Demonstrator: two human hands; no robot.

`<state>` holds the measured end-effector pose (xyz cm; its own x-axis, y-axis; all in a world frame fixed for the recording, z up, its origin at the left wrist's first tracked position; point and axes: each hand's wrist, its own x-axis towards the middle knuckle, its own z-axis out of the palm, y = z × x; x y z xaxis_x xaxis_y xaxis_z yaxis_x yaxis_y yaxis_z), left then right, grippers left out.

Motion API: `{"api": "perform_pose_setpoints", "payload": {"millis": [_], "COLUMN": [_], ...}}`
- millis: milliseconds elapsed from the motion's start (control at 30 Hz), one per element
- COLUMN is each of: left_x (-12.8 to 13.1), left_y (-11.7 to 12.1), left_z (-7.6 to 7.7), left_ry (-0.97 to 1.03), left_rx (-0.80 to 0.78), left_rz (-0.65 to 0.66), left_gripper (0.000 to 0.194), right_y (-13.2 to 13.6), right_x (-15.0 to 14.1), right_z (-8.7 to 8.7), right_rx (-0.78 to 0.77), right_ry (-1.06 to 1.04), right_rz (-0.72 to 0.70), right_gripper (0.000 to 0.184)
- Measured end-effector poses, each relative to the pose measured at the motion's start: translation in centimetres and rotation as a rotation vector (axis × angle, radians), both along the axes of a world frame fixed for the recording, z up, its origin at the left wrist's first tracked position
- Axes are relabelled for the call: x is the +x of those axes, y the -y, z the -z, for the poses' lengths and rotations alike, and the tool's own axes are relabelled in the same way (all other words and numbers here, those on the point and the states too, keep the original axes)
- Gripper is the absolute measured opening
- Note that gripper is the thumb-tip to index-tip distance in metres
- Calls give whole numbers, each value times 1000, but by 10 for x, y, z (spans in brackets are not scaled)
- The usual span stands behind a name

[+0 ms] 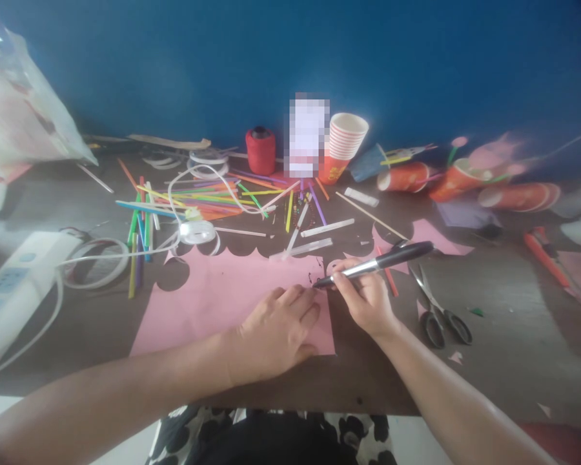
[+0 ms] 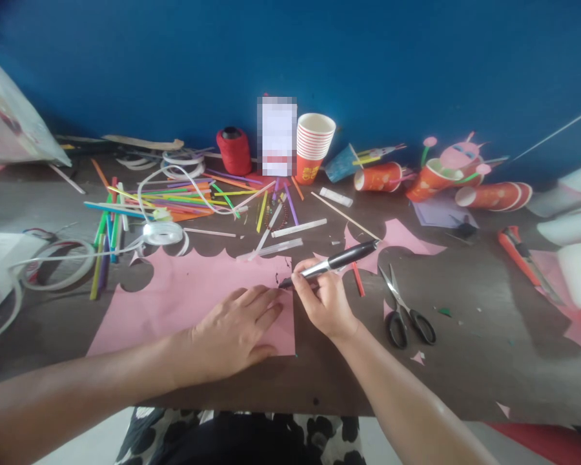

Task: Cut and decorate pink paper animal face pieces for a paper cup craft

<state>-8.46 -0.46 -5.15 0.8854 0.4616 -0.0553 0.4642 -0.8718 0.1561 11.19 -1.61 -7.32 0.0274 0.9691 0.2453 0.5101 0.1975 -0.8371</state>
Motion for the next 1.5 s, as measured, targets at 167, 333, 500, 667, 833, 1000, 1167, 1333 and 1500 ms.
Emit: {"api": "perform_pose_setpoints", "payload": {"millis": [167, 333, 500, 667, 833, 1000, 1167, 1333, 1500], "left_x": [1, 0, 0, 1, 1, 0, 0, 0, 1], "left_y": [-1, -1, -1, -1, -1, 0, 0, -1, -1], "left_z": [-1, -1, 0, 1, 1, 0, 1, 1, -1], "left_ry": [4, -9, -13, -3, 5, -16, -16, -16, -13], "left_rx": [3, 10, 7, -9, -8, -10, -9, -18, -36], "left_rz": [3, 12, 19, 11, 9, 2, 3, 6, -3], "left_gripper": [56, 55, 57, 55, 54, 54, 55, 54, 54], "right_y": [-1, -1, -1, -2, -3, -4, -4, -4, -4], "right_x": [-1, 0, 1, 1, 0, 0, 0, 1, 1], "right_z": [4, 8, 10, 11, 13, 13, 12, 10, 6], "right_rx": [4, -18, -46, -43, -41, -44, -50, -41, -53], "right_ry": [-25, -32, -57, -89, -103, -117, -119, -112, -113], "right_rz": [17, 43, 54, 53, 71, 75, 80, 71, 49], "right_gripper": [11, 12, 13, 14, 15, 15, 15, 14, 13]}}
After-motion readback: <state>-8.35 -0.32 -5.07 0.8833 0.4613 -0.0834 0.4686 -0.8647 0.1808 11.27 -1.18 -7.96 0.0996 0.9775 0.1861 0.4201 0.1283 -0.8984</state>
